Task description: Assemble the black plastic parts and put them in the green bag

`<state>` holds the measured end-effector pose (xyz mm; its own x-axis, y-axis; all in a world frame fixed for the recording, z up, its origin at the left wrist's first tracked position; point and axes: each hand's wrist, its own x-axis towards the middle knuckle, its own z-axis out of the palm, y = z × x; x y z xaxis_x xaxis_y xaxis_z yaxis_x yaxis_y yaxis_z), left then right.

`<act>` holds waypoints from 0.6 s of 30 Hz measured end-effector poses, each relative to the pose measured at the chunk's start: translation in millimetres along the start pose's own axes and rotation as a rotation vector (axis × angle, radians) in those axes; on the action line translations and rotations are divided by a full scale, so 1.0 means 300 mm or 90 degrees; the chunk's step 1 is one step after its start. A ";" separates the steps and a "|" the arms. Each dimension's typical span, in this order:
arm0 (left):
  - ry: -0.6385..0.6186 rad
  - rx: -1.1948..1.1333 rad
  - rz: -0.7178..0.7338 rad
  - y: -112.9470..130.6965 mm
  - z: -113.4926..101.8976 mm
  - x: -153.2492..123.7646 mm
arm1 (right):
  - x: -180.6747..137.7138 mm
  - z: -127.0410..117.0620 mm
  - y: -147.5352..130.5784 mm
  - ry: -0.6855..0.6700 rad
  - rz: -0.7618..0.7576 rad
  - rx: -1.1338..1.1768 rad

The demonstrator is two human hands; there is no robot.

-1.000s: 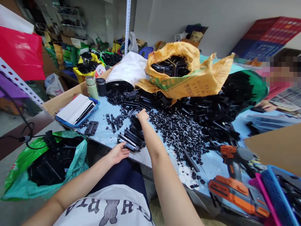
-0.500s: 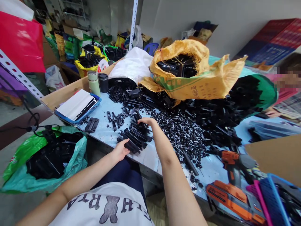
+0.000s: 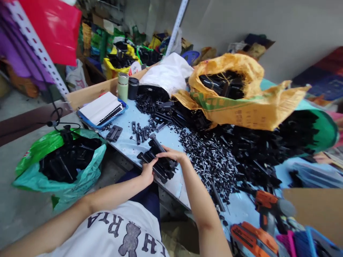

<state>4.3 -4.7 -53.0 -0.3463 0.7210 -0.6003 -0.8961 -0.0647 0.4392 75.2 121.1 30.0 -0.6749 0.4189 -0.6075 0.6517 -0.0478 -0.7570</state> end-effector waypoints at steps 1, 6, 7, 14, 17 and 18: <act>-0.002 -0.006 -0.011 0.020 -0.021 -0.014 | -0.008 0.026 -0.023 0.004 -0.014 -0.060; -0.002 0.035 -0.002 0.251 -0.225 -0.107 | 0.047 0.263 -0.150 0.007 -0.100 -0.208; 0.018 0.071 0.001 0.322 -0.280 -0.121 | 0.085 0.332 -0.180 -0.016 -0.111 -0.185; 0.319 0.512 0.195 0.871 -0.596 -0.099 | 0.476 0.843 -0.433 -0.129 -0.071 -0.019; 0.390 0.599 0.245 1.048 -0.676 -0.052 | 0.593 0.984 -0.443 -0.089 -0.131 -0.136; 0.411 0.635 0.254 1.095 -0.701 -0.032 | 0.619 1.013 -0.421 -0.060 -0.173 -0.225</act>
<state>-345.1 -178.0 -43.7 -0.8697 0.2843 -0.4035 -0.1955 0.5523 0.8104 -237.5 -70.7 -60.3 -0.8556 0.2884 -0.4299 0.5138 0.3712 -0.7734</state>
